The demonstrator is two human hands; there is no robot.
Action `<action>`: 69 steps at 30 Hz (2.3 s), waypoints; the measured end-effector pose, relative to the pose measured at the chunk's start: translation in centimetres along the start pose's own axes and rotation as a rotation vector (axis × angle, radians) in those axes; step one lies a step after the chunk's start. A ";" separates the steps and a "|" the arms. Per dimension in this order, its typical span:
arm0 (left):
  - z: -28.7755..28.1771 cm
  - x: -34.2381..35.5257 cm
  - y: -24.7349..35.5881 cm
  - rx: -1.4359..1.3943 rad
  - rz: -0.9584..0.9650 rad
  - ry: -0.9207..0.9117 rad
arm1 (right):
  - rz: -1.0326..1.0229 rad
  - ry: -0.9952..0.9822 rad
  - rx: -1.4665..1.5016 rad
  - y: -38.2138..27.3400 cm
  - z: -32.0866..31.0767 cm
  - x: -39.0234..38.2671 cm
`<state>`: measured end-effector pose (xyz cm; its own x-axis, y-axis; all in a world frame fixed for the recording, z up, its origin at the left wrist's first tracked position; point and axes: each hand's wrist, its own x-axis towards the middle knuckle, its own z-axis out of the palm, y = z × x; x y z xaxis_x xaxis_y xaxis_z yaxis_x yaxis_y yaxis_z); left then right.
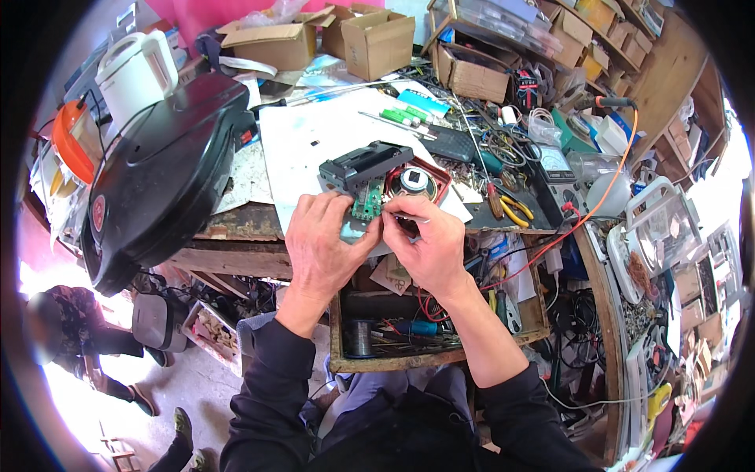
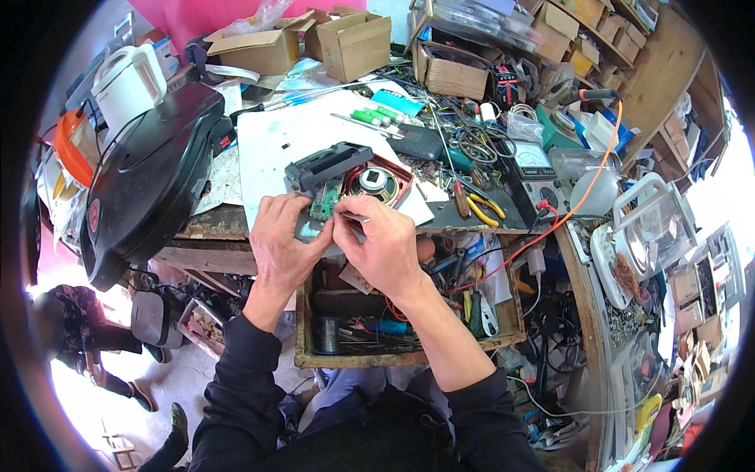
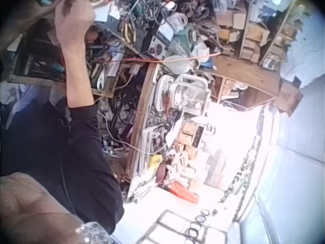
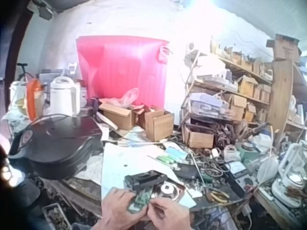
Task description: The person disassembles a small electronic device, removes a circuit board, and uses pliers to cut a wire. They then use a soldering iron to work on the board's connections before wiping the area with a cloth.
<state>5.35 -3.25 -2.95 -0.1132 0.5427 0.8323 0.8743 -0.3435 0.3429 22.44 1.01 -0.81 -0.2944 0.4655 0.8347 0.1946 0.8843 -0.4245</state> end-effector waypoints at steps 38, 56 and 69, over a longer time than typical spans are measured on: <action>-0.2 0.1 0.5 -0.002 -0.021 -0.023 | 0.099 -0.059 0.017 0.1 -0.5 0.6; -0.1 0.1 0.3 0.006 -0.022 -0.017 | 0.313 -0.163 0.219 0.8 -0.9 1.6; 0.1 0.1 0.4 0.017 -0.030 -0.027 | 0.388 -0.217 0.343 1.1 -1.4 2.3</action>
<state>5.68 -3.30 -2.79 -0.1272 0.5728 0.8098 0.8788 -0.3134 0.3597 23.32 3.02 1.13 -0.4544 0.7243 0.5185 0.0226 0.5913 -0.8062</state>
